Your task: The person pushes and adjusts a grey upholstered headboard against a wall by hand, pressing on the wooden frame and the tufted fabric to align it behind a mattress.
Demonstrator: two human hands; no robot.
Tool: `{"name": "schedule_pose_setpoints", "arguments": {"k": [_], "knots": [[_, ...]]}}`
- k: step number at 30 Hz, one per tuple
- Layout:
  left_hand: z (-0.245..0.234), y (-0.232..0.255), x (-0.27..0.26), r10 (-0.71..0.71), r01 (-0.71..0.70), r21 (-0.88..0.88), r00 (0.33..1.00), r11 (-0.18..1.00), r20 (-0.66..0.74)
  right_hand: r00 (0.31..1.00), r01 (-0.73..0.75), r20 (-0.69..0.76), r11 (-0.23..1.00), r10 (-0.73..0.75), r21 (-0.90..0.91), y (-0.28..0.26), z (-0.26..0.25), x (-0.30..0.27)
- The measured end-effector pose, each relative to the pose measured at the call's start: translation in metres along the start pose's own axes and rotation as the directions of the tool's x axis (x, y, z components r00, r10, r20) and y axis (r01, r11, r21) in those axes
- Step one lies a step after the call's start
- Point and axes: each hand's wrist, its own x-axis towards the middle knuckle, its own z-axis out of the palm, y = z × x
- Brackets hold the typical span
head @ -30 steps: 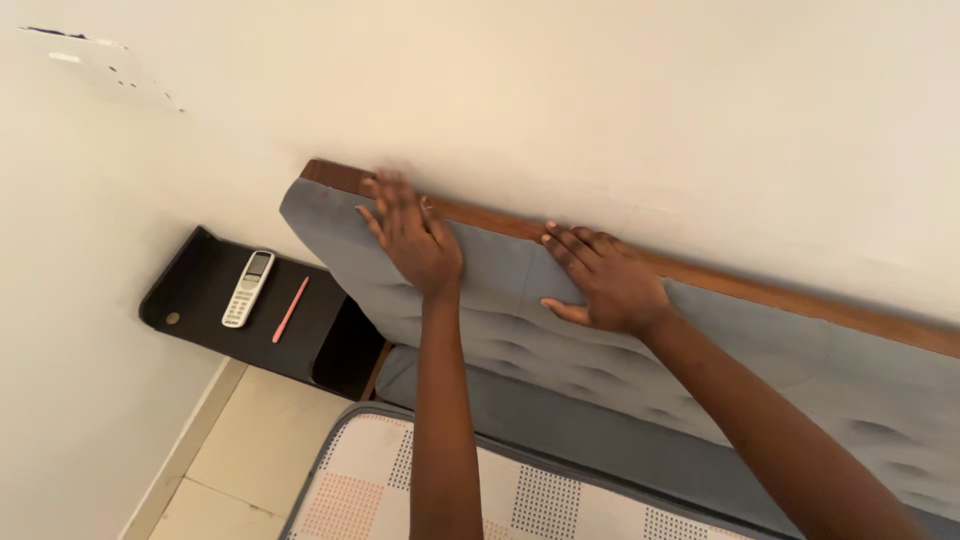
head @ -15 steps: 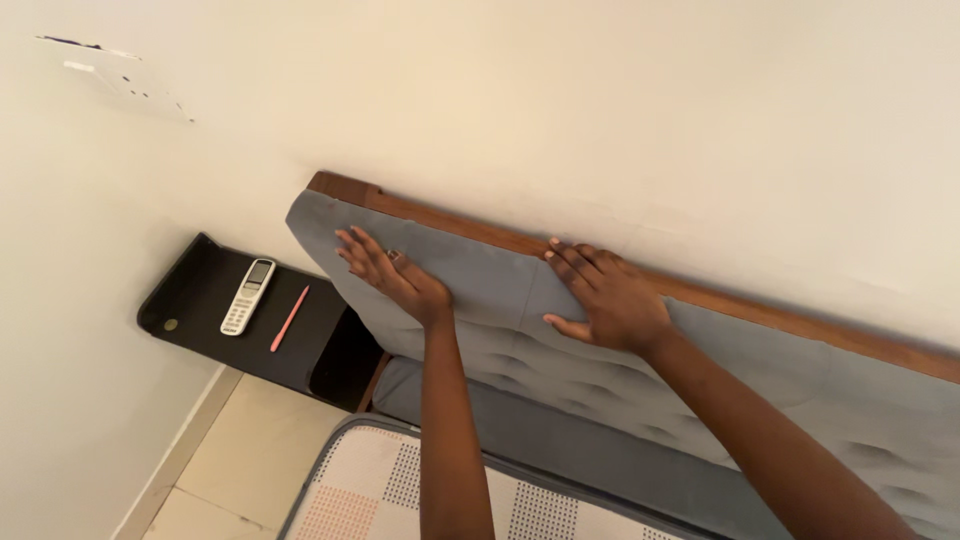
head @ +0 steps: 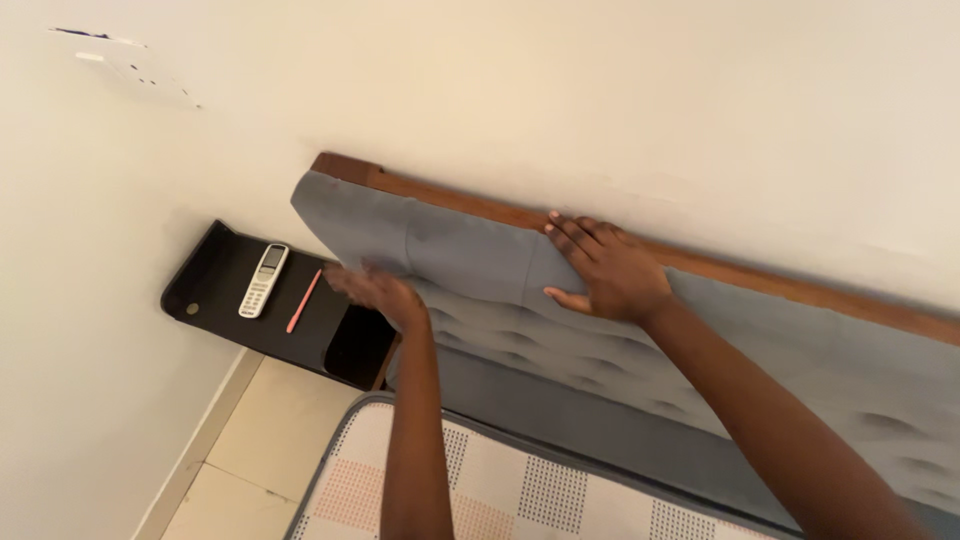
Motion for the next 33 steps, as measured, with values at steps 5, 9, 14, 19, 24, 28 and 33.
{"name": "schedule_pose_setpoints", "arguments": {"k": [5, 9, 14, 19, 24, 28, 33], "knots": [[0.022, 0.167, -0.001, 0.454, -0.407, -0.23, 0.863, 0.884, 0.221, 0.999, -0.007, -0.042, 0.999, 0.009, 0.044, -0.002, 0.0, 0.0], [0.036, 0.223, -0.063, 0.353, -0.457, 0.05, 0.747, 0.888, 0.563, 0.999, 0.013, -0.045, 1.0, -0.012, 0.016, -0.003, -0.002, -0.002], [0.035, 0.217, -0.079, 0.543, -0.683, 0.112, 0.659, 0.722, 0.521, 0.999, -0.011, -0.032, 1.0, 0.011, 0.011, -0.001, 0.005, -0.003], [0.034, 0.223, -0.081, 0.524, -0.688, 0.157, 0.662, 0.709, 0.537, 0.979, -0.116, -0.157, 0.989, 0.129, 0.091, -0.004, 0.01, -0.026], [0.031, 0.22, -0.083, 0.489, -0.661, 0.165, 0.679, 0.732, 0.548, 0.939, -0.344, 0.002, 0.939, 0.344, 0.009, 0.014, 0.001, -0.104], [0.031, 0.221, -0.082, 0.436, -0.639, 0.211, 0.694, 0.74, 0.573, 0.878, -0.451, -0.177, 0.893, 0.445, 0.007, 0.051, -0.012, -0.198], [0.029, 0.216, -0.083, 0.485, -0.668, 0.177, 0.673, 0.723, 0.559, 0.698, -0.674, -0.264, 0.735, 0.666, 0.072, 0.083, -0.012, -0.296]]}}
